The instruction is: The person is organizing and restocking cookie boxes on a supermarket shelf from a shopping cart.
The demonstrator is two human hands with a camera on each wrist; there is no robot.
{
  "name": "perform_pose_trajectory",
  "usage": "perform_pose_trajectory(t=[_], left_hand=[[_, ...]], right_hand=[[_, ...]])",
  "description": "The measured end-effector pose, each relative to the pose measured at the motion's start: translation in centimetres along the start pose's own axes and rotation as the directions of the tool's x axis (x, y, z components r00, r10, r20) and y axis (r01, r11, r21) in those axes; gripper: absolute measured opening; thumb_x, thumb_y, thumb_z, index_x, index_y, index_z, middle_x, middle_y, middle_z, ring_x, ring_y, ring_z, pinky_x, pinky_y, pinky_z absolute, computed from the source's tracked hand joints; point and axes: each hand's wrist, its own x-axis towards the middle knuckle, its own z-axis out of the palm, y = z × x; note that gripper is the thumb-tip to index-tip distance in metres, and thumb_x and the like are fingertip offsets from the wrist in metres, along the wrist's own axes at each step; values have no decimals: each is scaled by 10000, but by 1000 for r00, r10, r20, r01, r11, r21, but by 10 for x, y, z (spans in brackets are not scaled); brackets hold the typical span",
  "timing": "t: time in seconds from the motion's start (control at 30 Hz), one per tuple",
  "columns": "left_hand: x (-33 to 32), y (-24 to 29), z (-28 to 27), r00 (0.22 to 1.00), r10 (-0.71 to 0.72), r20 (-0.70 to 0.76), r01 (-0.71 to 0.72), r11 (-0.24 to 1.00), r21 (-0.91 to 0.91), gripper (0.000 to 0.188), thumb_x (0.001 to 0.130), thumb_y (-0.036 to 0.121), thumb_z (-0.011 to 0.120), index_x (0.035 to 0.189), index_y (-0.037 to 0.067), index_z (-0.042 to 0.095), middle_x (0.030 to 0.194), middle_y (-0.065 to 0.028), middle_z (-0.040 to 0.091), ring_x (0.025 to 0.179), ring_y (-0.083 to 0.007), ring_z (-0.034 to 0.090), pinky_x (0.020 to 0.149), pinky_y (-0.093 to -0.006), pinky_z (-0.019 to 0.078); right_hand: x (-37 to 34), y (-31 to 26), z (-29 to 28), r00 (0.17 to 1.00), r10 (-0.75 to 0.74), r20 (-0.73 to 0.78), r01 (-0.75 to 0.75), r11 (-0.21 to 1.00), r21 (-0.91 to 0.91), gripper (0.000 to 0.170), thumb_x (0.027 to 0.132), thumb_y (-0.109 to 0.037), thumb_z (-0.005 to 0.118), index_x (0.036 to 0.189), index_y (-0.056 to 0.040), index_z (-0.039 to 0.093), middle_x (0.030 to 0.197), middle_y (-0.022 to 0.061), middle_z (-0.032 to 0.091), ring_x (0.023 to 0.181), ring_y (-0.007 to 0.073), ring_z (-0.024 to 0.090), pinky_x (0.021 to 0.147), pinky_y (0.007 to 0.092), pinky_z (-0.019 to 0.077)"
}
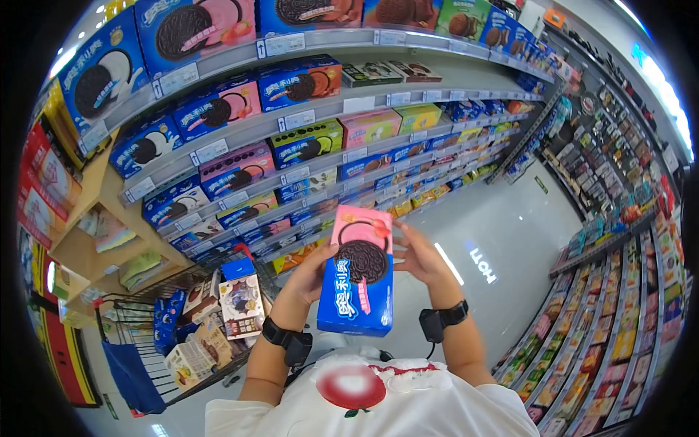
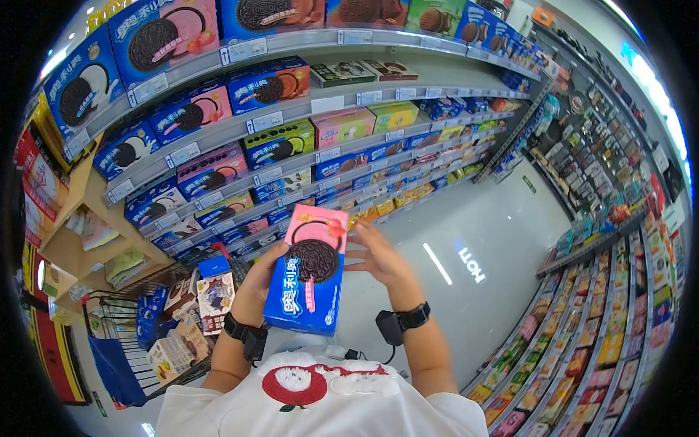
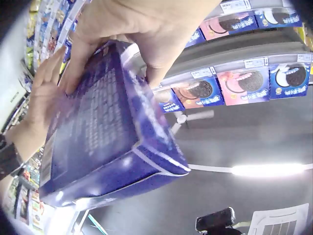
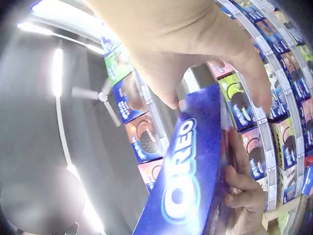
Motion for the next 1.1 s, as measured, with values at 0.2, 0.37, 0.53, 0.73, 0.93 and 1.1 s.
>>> perform_pose_trajectory(t=[0.2,0.37,0.53,0.73,0.93,1.1], left_hand=[[29,19,15,967,-52,-248,23,993,-116,432,896,353,534,1188,37,502,1070,-117,615,896,-199,633,766,-321,540],[68,25,-7,975,10,-221,-57,977,-204,501,892,464,500,1178,54,530,1066,-99,623,902,-177,630,776,-286,525],[105,27,-37,987,145,-69,-160,936,-315,637,888,567,402,1287,70,433,1245,-111,518,1126,-229,517,940,-397,432],[108,36,-29,976,174,-131,-216,857,-469,605,896,563,390,1284,101,436,1260,-81,502,1144,-222,488,964,-384,404],[113,31,-47,865,369,-340,-423,900,-100,431,858,222,583,1247,103,440,1192,-74,530,1104,-207,507,925,-367,434],[114,30,-37,829,367,-422,-366,926,88,470,811,78,603,1242,65,418,1134,-90,552,1039,-203,550,864,-356,480]], right_hand=[[71,-18,-7,995,54,78,-59,996,70,538,865,-432,542,1299,-147,399,1094,137,573,901,244,606,756,424,504],[101,-33,-27,996,85,-29,-79,984,158,470,839,-364,570,1217,-115,444,1042,125,589,866,244,614,766,414,497],[119,-39,-39,983,101,-152,-56,959,278,482,843,-347,553,1227,-93,411,1106,170,521,1013,266,546,884,421,460],[136,-40,-48,962,158,-222,-73,933,351,458,842,-307,552,1221,-90,416,1108,166,513,1064,286,524,924,435,440],[122,-45,-40,930,-123,-346,209,952,224,419,850,-280,552,1182,-50,440,1090,148,540,967,277,587,813,437,511],[93,-68,-13,856,-440,-270,461,887,14,424,881,-113,519,1276,-7,405,1076,130,558,882,219,624,707,329,547]])
